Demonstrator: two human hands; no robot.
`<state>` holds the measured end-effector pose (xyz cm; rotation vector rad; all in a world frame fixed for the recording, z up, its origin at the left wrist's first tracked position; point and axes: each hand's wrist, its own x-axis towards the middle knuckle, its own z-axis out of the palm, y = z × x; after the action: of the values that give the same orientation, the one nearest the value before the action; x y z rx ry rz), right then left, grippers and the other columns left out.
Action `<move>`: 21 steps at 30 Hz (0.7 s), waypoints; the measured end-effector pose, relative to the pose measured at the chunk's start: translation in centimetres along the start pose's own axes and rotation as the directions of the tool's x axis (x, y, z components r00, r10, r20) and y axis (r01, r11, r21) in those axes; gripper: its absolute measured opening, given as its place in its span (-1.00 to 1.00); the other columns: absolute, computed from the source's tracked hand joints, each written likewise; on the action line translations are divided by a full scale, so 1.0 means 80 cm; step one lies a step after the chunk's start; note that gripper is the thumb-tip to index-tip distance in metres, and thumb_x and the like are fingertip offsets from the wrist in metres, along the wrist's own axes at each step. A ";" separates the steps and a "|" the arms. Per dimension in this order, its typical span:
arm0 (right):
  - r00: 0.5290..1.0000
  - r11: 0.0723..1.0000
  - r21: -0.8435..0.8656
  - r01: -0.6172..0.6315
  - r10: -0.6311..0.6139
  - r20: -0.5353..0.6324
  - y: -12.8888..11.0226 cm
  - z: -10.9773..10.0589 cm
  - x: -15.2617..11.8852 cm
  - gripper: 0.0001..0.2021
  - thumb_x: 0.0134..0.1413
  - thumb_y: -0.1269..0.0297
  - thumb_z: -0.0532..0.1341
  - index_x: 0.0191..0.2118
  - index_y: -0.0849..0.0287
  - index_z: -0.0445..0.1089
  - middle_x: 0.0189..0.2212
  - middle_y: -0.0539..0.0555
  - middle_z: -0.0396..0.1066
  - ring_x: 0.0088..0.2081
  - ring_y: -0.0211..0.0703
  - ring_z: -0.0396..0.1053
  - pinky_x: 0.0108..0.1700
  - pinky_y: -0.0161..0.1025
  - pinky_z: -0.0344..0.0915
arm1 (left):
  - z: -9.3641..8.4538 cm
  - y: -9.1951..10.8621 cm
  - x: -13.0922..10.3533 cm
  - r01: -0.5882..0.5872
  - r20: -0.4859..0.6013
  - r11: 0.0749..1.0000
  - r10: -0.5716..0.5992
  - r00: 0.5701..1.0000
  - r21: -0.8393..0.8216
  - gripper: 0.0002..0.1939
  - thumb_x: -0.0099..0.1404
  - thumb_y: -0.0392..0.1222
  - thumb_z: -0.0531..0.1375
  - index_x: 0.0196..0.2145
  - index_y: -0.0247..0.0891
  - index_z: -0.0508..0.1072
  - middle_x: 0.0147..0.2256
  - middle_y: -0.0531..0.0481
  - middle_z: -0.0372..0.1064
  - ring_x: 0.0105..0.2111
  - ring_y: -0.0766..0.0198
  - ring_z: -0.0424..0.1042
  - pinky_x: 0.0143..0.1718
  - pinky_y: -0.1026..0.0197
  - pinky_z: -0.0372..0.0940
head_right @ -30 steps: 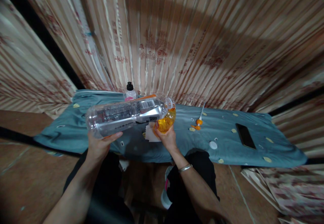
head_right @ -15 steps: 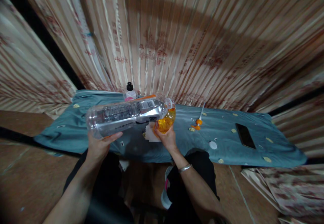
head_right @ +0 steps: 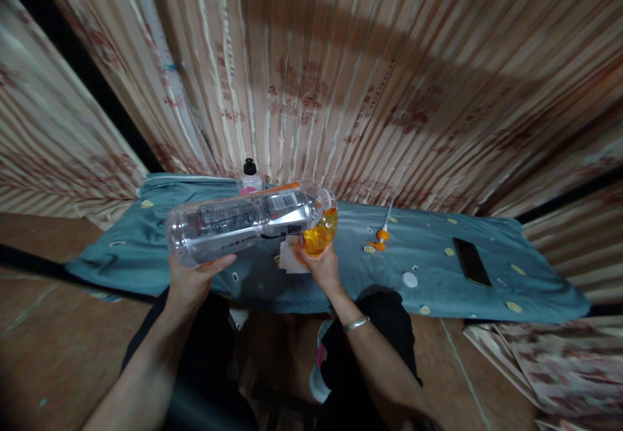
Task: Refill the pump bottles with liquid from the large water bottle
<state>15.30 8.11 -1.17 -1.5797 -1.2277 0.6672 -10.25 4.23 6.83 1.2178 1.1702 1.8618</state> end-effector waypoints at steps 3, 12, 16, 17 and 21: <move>1.000 1.000 -0.005 -0.007 0.007 0.008 0.001 0.000 0.001 -0.26 -0.24 -0.11 0.48 0.06 0.14 0.33 -0.08 0.22 0.61 -0.06 0.15 0.60 -0.01 0.01 0.52 | 0.000 0.001 0.001 0.004 -0.010 1.000 -0.004 1.000 -0.002 0.04 -0.32 -0.04 0.61 0.12 -0.20 0.32 0.12 -0.21 0.34 0.15 -0.13 0.39 0.28 -0.24 0.22; 1.000 0.999 -0.031 -0.019 0.019 -0.008 0.000 -0.001 0.000 -0.27 -0.24 -0.07 0.50 0.05 0.14 0.33 -0.10 0.24 0.62 -0.05 0.19 0.60 -0.04 0.01 0.53 | -0.002 -0.002 0.001 0.008 -0.004 1.000 -0.008 1.000 0.013 0.08 -0.31 -0.05 0.62 0.17 -0.17 0.31 0.12 -0.19 0.35 0.15 -0.11 0.40 0.27 -0.21 0.25; 1.000 1.000 -0.014 -0.006 0.006 0.011 0.001 -0.001 0.000 -0.28 -0.21 -0.09 0.49 0.06 0.13 0.32 -0.08 0.23 0.62 -0.06 0.17 0.61 -0.02 0.00 0.53 | -0.002 -0.002 0.000 0.006 -0.013 1.000 -0.006 1.000 0.006 0.10 -0.30 -0.04 0.61 0.19 -0.16 0.29 0.13 -0.19 0.35 0.16 -0.11 0.40 0.26 -0.19 0.26; 1.000 1.000 -0.013 -0.004 0.004 0.009 0.001 -0.001 0.000 -0.28 -0.22 -0.09 0.49 0.05 0.12 0.32 -0.08 0.23 0.62 -0.06 0.17 0.61 -0.02 0.00 0.53 | -0.002 -0.002 0.000 0.003 -0.015 1.000 -0.003 1.000 0.007 0.10 -0.31 -0.03 0.61 0.19 -0.16 0.29 0.13 -0.19 0.35 0.16 -0.11 0.40 0.27 -0.20 0.25; 1.000 1.000 -0.015 -0.011 0.011 0.007 0.001 -0.001 0.001 -0.25 -0.24 -0.10 0.49 0.06 0.15 0.32 -0.07 0.25 0.61 -0.04 0.19 0.60 -0.02 0.01 0.53 | -0.001 0.001 0.001 0.007 -0.012 1.000 -0.007 1.000 0.019 0.08 -0.30 -0.05 0.61 0.18 -0.17 0.30 0.12 -0.19 0.34 0.16 -0.11 0.39 0.28 -0.20 0.24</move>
<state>15.46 8.12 -1.21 -1.5991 -1.2330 0.6724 -10.38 4.21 6.88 1.2128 1.1993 1.8588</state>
